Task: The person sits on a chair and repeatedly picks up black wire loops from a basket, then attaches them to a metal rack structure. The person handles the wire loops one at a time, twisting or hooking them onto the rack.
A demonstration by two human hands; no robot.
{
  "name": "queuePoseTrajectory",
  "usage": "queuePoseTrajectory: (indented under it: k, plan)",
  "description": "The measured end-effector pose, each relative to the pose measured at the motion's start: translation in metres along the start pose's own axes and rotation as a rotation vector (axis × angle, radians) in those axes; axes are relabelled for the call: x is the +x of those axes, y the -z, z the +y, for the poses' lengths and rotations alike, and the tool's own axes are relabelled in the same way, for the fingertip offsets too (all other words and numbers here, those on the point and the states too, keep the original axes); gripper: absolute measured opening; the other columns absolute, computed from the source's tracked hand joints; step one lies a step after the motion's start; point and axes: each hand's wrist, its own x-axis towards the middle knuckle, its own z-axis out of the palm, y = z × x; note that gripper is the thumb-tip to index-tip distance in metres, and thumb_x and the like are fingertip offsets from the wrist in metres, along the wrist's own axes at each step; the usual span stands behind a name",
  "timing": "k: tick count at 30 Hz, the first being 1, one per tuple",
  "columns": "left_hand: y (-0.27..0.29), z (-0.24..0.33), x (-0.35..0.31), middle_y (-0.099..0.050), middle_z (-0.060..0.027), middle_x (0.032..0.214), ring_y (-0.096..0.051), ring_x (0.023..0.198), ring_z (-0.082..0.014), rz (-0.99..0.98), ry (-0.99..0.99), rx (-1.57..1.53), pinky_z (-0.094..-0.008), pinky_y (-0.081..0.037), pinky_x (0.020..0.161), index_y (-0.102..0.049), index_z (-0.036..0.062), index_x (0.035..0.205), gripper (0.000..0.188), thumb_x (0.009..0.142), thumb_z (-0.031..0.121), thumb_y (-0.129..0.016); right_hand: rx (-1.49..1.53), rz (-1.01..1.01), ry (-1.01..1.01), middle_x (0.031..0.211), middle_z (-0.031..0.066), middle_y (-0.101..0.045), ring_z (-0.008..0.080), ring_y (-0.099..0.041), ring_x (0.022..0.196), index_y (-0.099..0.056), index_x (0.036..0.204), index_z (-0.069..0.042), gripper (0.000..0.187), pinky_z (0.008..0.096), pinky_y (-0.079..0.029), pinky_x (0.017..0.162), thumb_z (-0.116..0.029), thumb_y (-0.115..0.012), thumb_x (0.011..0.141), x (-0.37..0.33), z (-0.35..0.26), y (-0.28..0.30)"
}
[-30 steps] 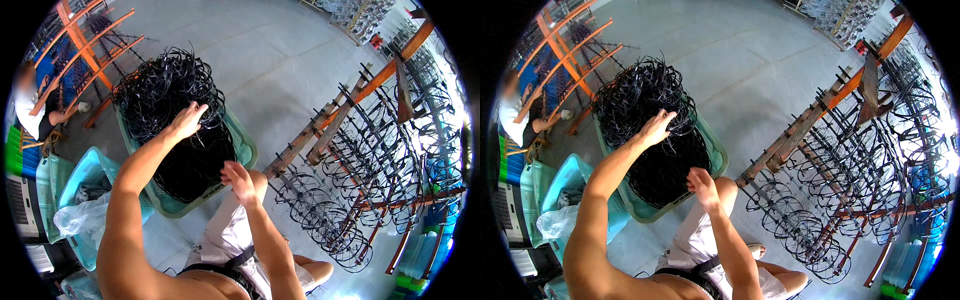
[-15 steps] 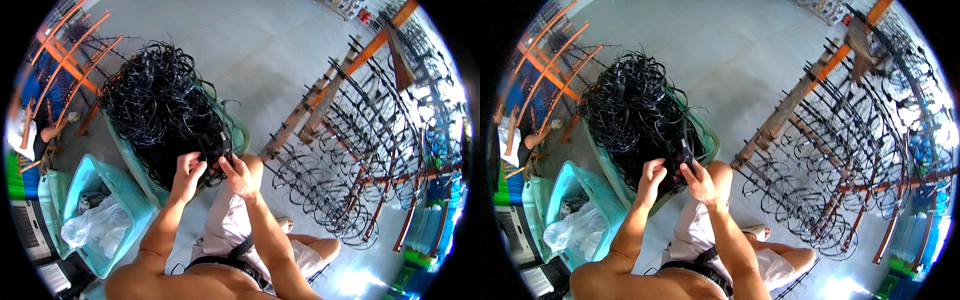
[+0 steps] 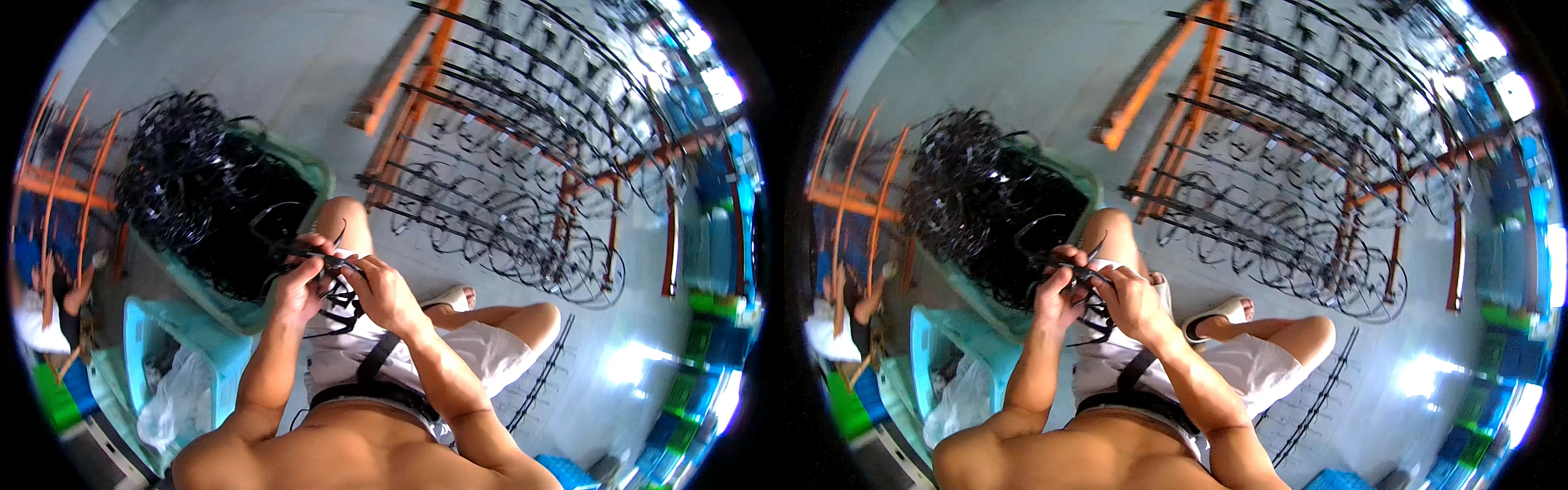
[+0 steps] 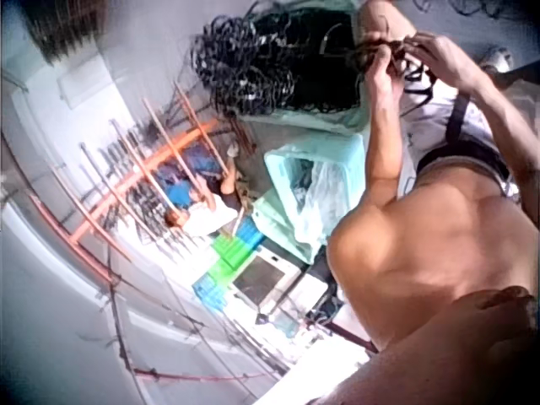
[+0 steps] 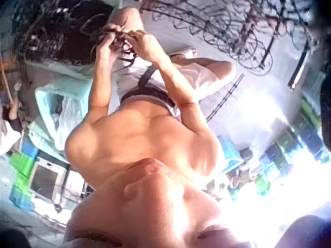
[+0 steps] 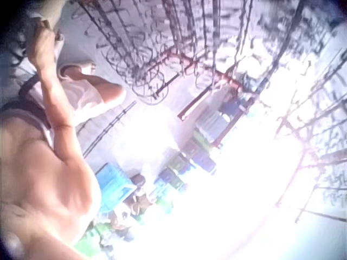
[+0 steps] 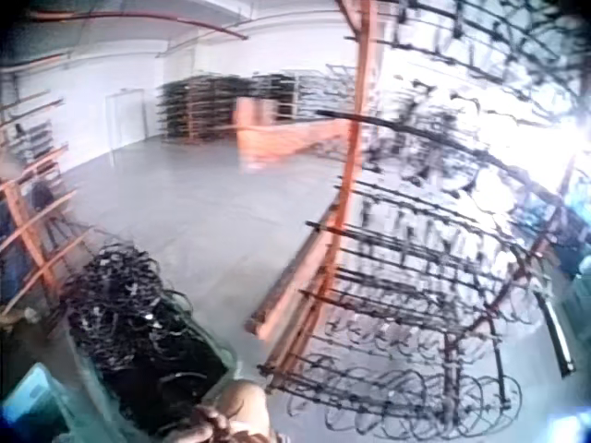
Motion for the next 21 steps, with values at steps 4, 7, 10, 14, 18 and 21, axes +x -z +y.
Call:
queuePoseTrajectory:
  k: [4,7,10,14,18,21]
  plan:
    - [-0.031,0.004,-0.004,-0.043,0.0011,0.085,-0.050,0.077,-0.0134,-0.227,-0.019,-0.398,-0.0486,-0.045,0.086,-0.053,0.0128,0.095,0.017,0.083,0.014,-0.065,1.074,0.237,-0.517,0.068,0.0069,-0.056,0.0131,-0.053,0.059,-0.057,0.091,0.001,0.039,0.0259,-0.045,0.052,-0.032,-0.040,0.099,-0.039,0.004,0.056]
    - [-0.057,-0.002,-0.001,-0.038,0.0007,0.079,-0.043,0.066,-0.0107,-0.282,-0.038,-0.212,-0.0302,-0.037,0.065,-0.052,0.0116,0.088,0.011,0.083,0.009,-0.061,1.144,0.471,-0.369,0.056,0.0025,-0.048,0.0092,-0.043,0.045,-0.055,0.087,-0.001,0.036,0.0223,-0.035,0.040,-0.033,-0.043,0.098,-0.075,0.012,0.098]
    - [-0.077,-0.021,0.004,-0.045,-0.0022,0.081,-0.041,0.062,-0.0112,-0.310,-0.218,0.281,-0.0272,-0.034,0.058,-0.056,0.0082,0.100,0.015,0.085,0.010,-0.057,0.982,0.671,-0.319,0.051,0.0009,-0.046,0.0074,-0.038,0.037,-0.055,0.086,-0.001,0.036,0.0211,-0.032,0.038,-0.033,-0.044,0.098,-0.094,0.012,0.133]
    - [-0.108,-0.043,-0.006,-0.052,-0.0036,0.085,-0.040,0.063,-0.0075,-0.435,0.172,0.496,-0.0217,-0.033,0.057,-0.052,0.0073,0.121,0.038,0.087,0.023,-0.061,0.773,0.566,-0.469,0.053,-0.0020,-0.045,0.0044,-0.038,0.043,-0.060,0.082,-0.002,0.033,0.0212,-0.031,0.041,-0.029,-0.048,0.096,-0.084,0.005,0.147]
    - [-0.111,-0.052,-0.010,-0.054,-0.0030,0.087,-0.039,0.058,-0.0072,-0.446,0.296,0.316,-0.0210,-0.031,0.056,-0.046,0.0036,0.128,0.055,0.089,0.041,-0.054,0.058,0.255,-0.284,0.056,0.0118,-0.058,0.0258,-0.058,0.049,-0.065,0.093,-0.005,0.021,0.0332,-0.043,0.047,-0.025,-0.059,0.089,-0.082,-0.009,0.144]
    - [-0.125,-0.051,-0.009,-0.055,0.0005,0.077,-0.040,0.056,-0.0086,-0.029,0.571,0.100,-0.0227,-0.033,0.053,-0.054,0.0053,0.119,0.046,0.090,0.041,-0.052,-0.043,0.110,-0.186,0.057,0.0140,-0.058,0.0326,-0.060,0.053,-0.064,0.100,-0.010,0.021,0.0381,-0.048,0.050,-0.026,-0.062,0.086,-0.081,-0.017,0.142]
